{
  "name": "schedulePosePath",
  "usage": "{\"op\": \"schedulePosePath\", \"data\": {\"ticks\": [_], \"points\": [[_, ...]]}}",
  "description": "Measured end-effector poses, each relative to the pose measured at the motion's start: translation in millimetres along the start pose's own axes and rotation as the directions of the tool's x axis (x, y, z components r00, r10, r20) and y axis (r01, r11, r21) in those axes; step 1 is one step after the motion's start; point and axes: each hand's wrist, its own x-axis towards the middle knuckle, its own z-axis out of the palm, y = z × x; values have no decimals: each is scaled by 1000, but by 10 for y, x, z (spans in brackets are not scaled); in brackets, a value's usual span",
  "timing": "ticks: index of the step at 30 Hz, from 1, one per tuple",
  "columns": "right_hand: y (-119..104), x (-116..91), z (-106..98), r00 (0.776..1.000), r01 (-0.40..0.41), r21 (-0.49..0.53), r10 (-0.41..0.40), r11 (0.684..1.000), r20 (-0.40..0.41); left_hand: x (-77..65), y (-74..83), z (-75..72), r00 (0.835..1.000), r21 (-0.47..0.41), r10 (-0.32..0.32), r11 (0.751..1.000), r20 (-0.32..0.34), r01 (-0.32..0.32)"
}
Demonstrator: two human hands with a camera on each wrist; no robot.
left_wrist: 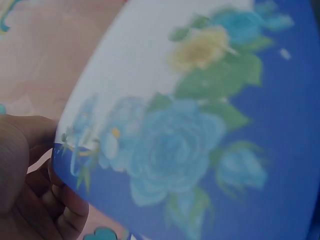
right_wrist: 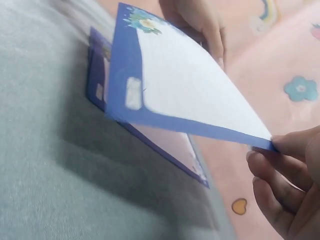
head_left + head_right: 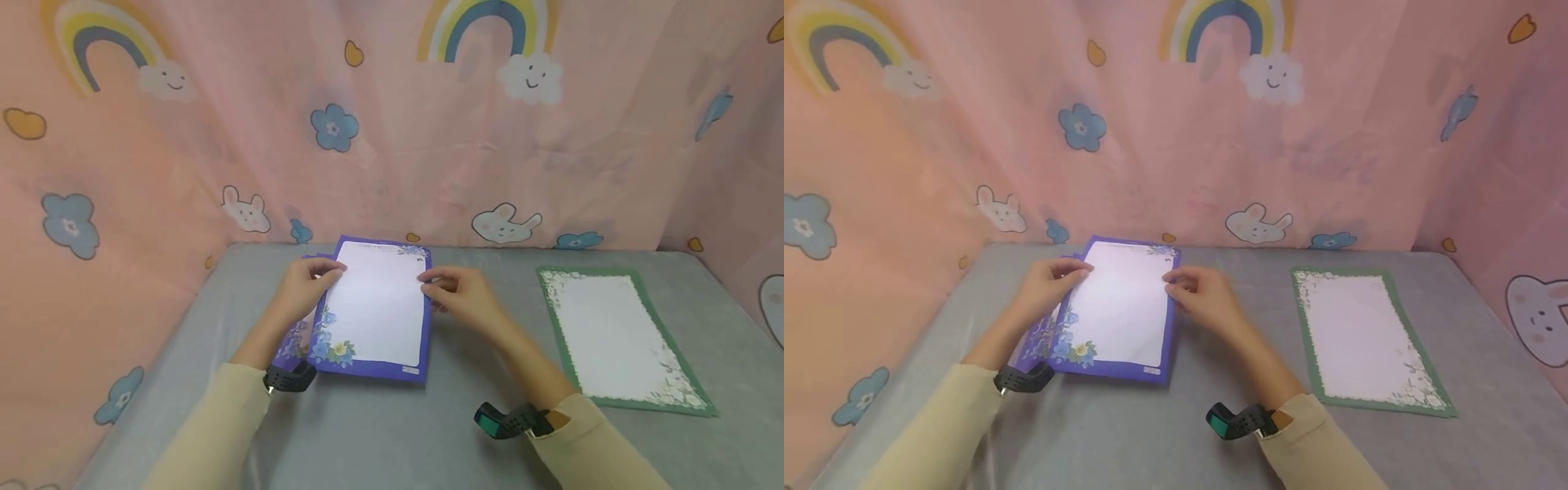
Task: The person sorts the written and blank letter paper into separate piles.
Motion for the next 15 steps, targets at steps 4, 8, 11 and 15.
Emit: {"op": "schedulePosePath", "data": {"ticks": [4, 8, 11, 15], "points": [[-75, 107, 127, 1000, 10, -1, -10, 1000, 17, 72, -142, -85, 999, 86, 4, 996, 40, -7], [-89, 203, 266, 1000, 18, 4, -18, 1000, 22, 111, -252, -178, 998, 144, -4, 990, 68, -6], [-69, 259, 364, 1000, 15, 25, -16, 1000, 25, 116, -304, -232, 997, 155, -30, 988, 72, 19], [-13, 323, 486, 1000, -15, 71, 14, 997, 18, 120, -357, -264, 994, 157, -62, 986, 88, 48]]}}
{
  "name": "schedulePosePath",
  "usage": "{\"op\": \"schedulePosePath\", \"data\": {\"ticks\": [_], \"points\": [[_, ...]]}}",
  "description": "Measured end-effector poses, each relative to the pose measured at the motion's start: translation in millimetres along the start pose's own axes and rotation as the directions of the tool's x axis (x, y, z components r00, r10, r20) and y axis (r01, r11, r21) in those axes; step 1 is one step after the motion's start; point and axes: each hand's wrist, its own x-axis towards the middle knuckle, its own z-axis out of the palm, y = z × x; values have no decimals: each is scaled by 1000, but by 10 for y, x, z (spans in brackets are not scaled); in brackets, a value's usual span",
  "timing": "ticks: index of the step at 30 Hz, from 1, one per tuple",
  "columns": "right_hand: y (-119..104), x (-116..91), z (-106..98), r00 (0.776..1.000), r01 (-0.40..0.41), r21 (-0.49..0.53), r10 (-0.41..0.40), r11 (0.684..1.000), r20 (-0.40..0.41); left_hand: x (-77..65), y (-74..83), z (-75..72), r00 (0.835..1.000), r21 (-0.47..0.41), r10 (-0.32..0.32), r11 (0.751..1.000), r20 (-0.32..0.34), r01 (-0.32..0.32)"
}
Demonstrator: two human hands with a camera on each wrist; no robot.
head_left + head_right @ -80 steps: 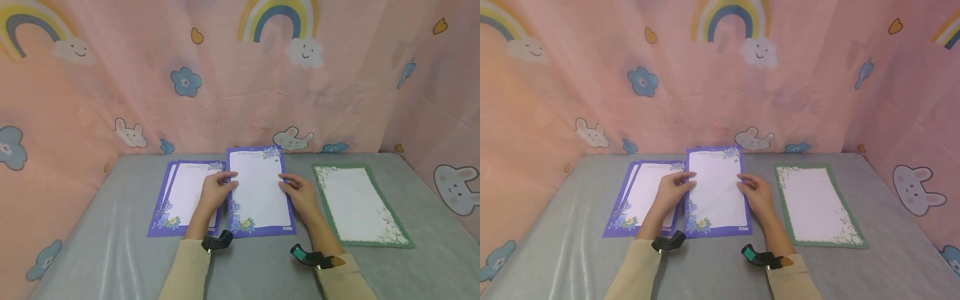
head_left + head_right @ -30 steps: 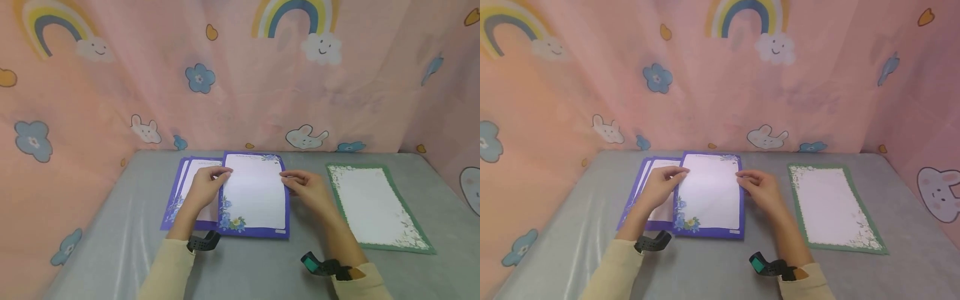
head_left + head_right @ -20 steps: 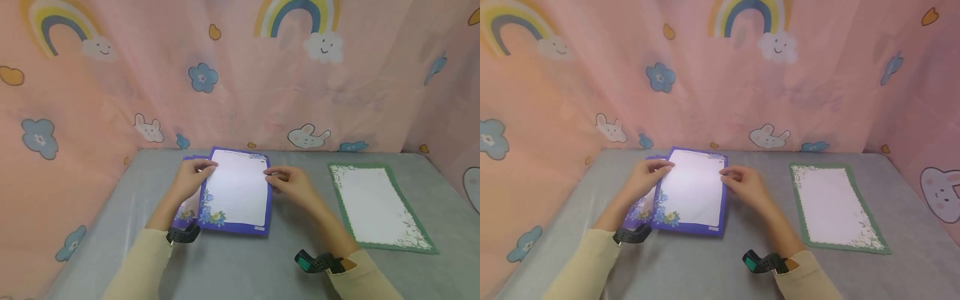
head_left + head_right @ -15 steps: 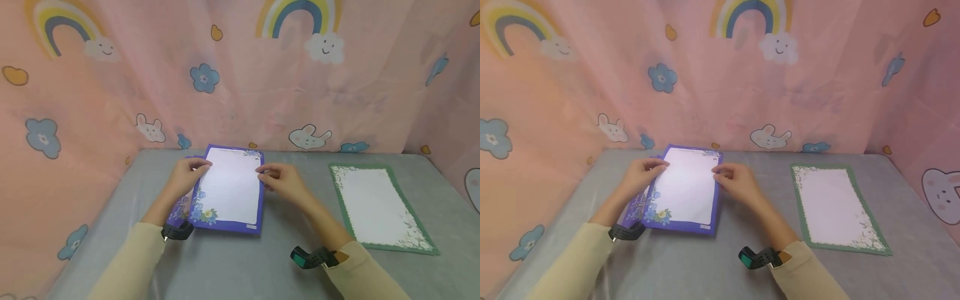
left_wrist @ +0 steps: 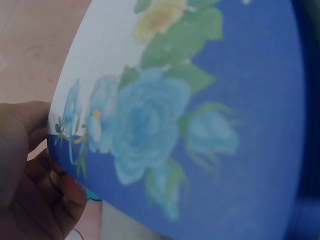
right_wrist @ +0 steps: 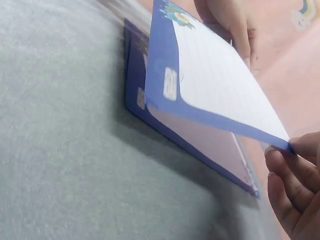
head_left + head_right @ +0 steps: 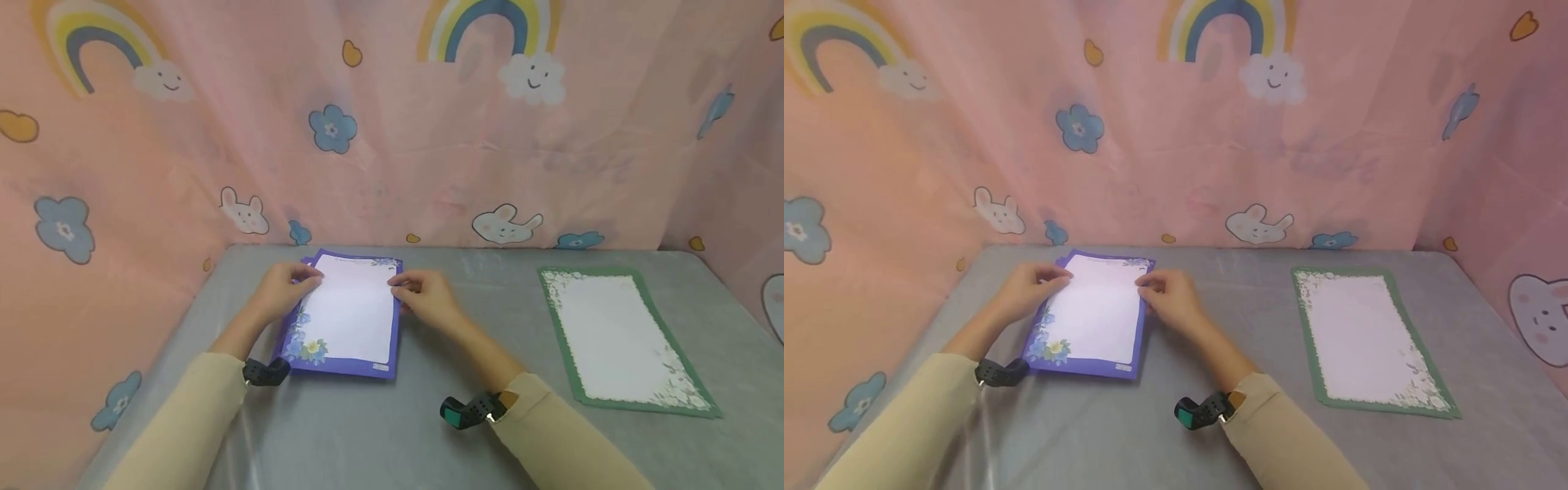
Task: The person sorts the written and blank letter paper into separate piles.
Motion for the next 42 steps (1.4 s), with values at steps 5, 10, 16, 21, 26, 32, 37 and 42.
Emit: {"op": "schedulePosePath", "data": {"ticks": [5, 10, 16, 21, 26, 32, 37, 42], "points": [[82, 58, 149, 999, -41, 44, 42, 998, -3, 30, -110, 6, 999, 8, -28, 1000, 39, 28], [144, 96, 263, 998, -53, 54, 54, 997, -13, 94, -223, 42, 994, 19, -56, 998, 96, 55], [173, 158, 379, 997, -75, 41, 74, 996, 10, 145, -310, 106, 986, 16, -104, 995, 128, 103], [134, 203, 442, 996, -82, 14, 81, 997, 34, 158, -377, 132, 982, 23, -140, 990, 127, 138], [88, 235, 452, 993, -79, -48, 82, 996, 84, 172, -400, 146, 983, 45, -150, 988, 103, 146], [43, 257, 468, 991, -48, -135, 65, 990, 120, 172, -387, 127, 976, 82, -177, 982, 123, 168], [17, 261, 494, 989, -27, -233, 60, 972, 137, 139, -402, 97, 971, 135, -207, 972, 120, 191], [32, 251, 490, 988, -8, -288, 52, 958, 147, 139, -439, 98, 975, 259, -196, 952, 102, 164]]}}
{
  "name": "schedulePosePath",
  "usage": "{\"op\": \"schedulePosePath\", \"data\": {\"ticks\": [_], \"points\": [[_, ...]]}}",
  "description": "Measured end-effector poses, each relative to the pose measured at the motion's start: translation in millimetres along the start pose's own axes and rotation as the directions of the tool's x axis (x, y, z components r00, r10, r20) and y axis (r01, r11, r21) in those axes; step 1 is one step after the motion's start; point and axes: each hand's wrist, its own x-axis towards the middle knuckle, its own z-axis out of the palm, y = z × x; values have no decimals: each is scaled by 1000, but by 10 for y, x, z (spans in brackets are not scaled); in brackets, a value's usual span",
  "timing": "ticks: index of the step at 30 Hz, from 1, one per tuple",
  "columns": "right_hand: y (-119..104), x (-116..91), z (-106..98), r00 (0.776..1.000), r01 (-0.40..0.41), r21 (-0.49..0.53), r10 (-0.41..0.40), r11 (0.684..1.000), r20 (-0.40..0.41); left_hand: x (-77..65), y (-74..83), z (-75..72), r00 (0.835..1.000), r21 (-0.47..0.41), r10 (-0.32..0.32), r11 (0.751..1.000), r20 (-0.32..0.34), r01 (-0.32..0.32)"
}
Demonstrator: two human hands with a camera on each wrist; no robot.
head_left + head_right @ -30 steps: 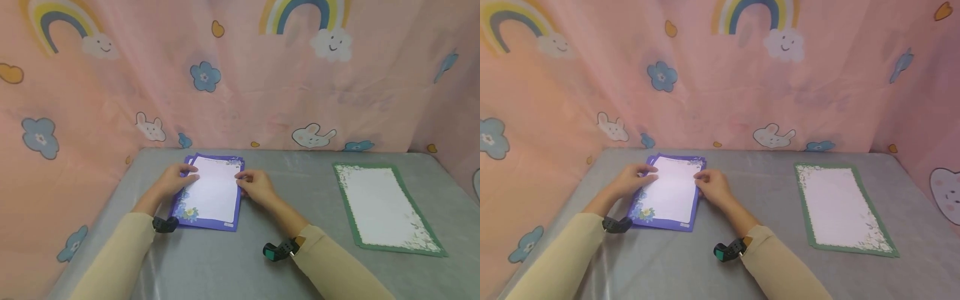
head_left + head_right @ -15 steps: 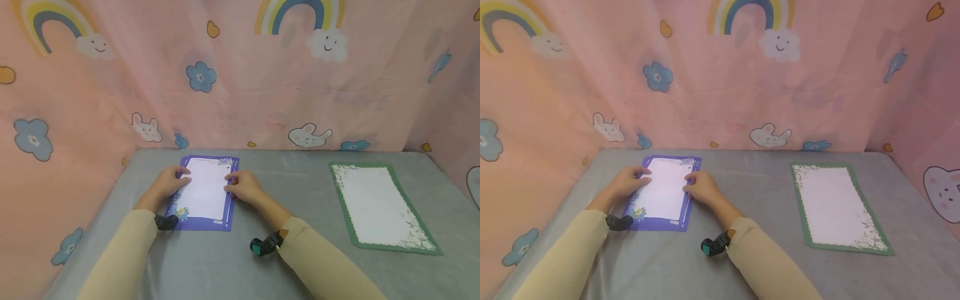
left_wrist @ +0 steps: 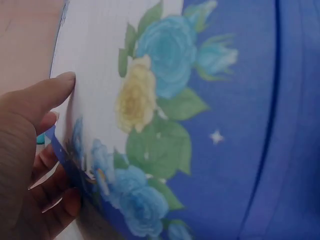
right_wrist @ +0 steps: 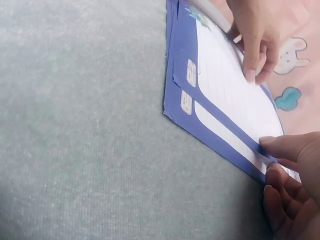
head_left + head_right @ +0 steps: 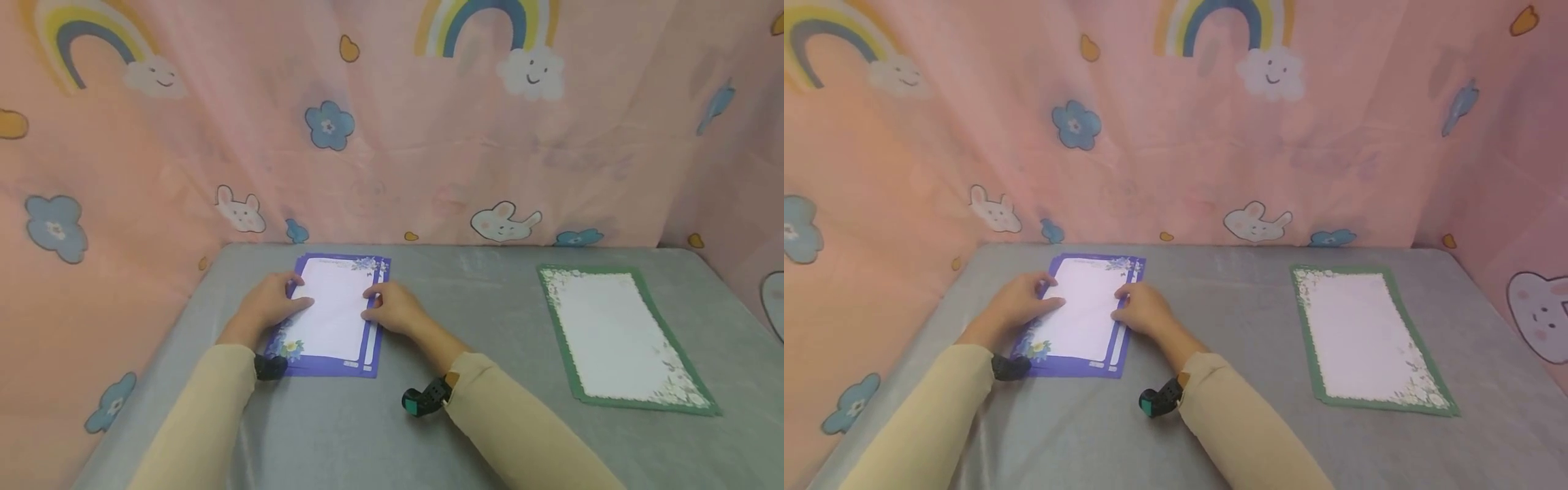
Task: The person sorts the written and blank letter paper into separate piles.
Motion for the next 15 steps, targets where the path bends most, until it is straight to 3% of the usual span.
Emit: {"op": "schedulePosePath", "data": {"ticks": [9, 15], "points": [[89, 30, 3, 999, 38, -75, -38, 996, -6, 83, -28, 22, 1000, 44, 0, 999, 13, 0], [171, 41, -13, 996, 86, -60, -85, 994, 26, 119, -32, 3, 999, 63, 24, 998, 32, -26]]}}
